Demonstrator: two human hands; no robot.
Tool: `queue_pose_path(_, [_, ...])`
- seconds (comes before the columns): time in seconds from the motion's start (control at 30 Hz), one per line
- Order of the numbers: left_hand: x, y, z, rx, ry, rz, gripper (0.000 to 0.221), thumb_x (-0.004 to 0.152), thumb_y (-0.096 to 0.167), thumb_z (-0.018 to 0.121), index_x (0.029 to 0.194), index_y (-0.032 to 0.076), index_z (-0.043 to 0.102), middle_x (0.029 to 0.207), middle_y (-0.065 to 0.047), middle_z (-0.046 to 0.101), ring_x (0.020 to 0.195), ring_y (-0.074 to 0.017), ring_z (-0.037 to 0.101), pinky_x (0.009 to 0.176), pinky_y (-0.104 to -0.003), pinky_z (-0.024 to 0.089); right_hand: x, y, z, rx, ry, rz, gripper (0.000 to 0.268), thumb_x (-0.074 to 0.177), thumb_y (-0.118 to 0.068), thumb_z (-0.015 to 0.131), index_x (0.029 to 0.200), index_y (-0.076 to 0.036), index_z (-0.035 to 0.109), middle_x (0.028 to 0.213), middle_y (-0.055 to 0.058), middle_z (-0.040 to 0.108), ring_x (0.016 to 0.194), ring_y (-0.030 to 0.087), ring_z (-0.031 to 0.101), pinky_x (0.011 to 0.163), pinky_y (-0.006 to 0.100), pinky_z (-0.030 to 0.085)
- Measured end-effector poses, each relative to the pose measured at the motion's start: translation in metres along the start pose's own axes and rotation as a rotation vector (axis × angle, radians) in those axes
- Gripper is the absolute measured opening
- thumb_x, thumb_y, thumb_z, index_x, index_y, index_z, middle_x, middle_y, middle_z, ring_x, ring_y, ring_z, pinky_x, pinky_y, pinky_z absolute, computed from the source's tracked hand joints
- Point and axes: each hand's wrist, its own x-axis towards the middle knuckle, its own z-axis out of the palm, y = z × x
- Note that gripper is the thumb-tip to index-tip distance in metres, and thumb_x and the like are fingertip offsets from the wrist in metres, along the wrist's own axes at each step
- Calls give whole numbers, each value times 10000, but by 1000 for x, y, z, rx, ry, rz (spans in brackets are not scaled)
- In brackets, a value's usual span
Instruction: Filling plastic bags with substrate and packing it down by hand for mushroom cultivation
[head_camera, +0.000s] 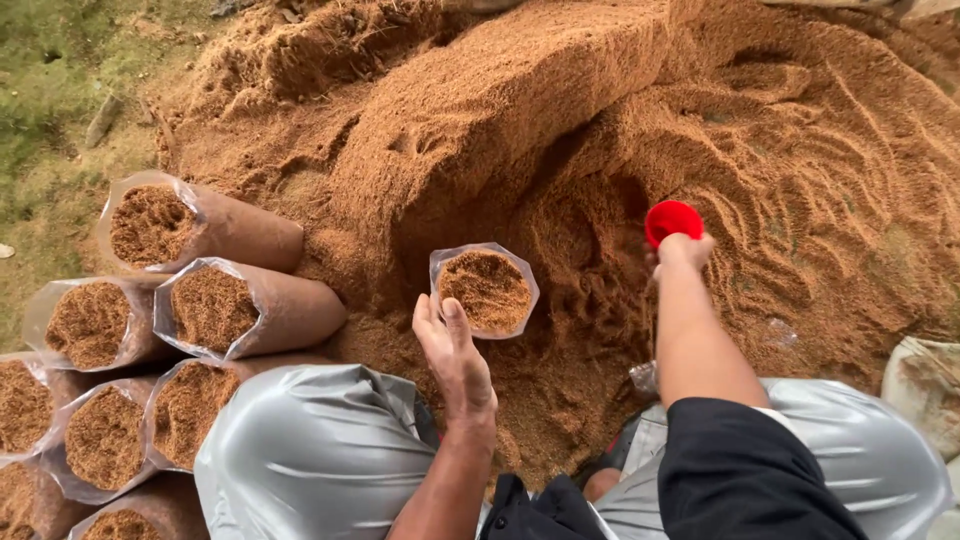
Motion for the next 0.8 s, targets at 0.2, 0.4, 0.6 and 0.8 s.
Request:
queue_pose_path(0.2, [-3,1,5,-12,15,-11,1101,877,707,558,1546,-64,147,1602,-380,156,1519,-500,105,1191,-689,86,85,-19,39,-40,157,-198,389,981,-169,618,1324,-317,509,1390,191,400,1189,313,684,818,297,733])
queue_pose_path(0.4, [3,-11,3,24,-33,37,1188,784,772,512,1550,-20,67,1641,-299,86,1529,-415,166,1229,-540,202,-42,-107,34,-370,-243,-364,481,962,105,493,1328,-207,491,1289,120,434,1062,218,642,1033,328,610])
queue_pose_path(0.6, [3,-12,3,23,-54,62,1001,871,546,584,1536,-33,111,1616,-330,128,1538,-420,138,1237,-534,146,-58,-99,41,-507,-367,-670,568,925,95,603,1395,-202,486,1364,159,423,1262,354,505,1149,573,390])
queue_pose_path(0.8, [-5,13,17,-134,33,56,694,921,315,696,1379,-54,326,1555,-425,241,1531,-492,153,1212,-645,58,-29,-29,47,-11,-661,-714,526,957,-19,702,1445,-91,520,1272,260,588,1177,347,614,994,463,534])
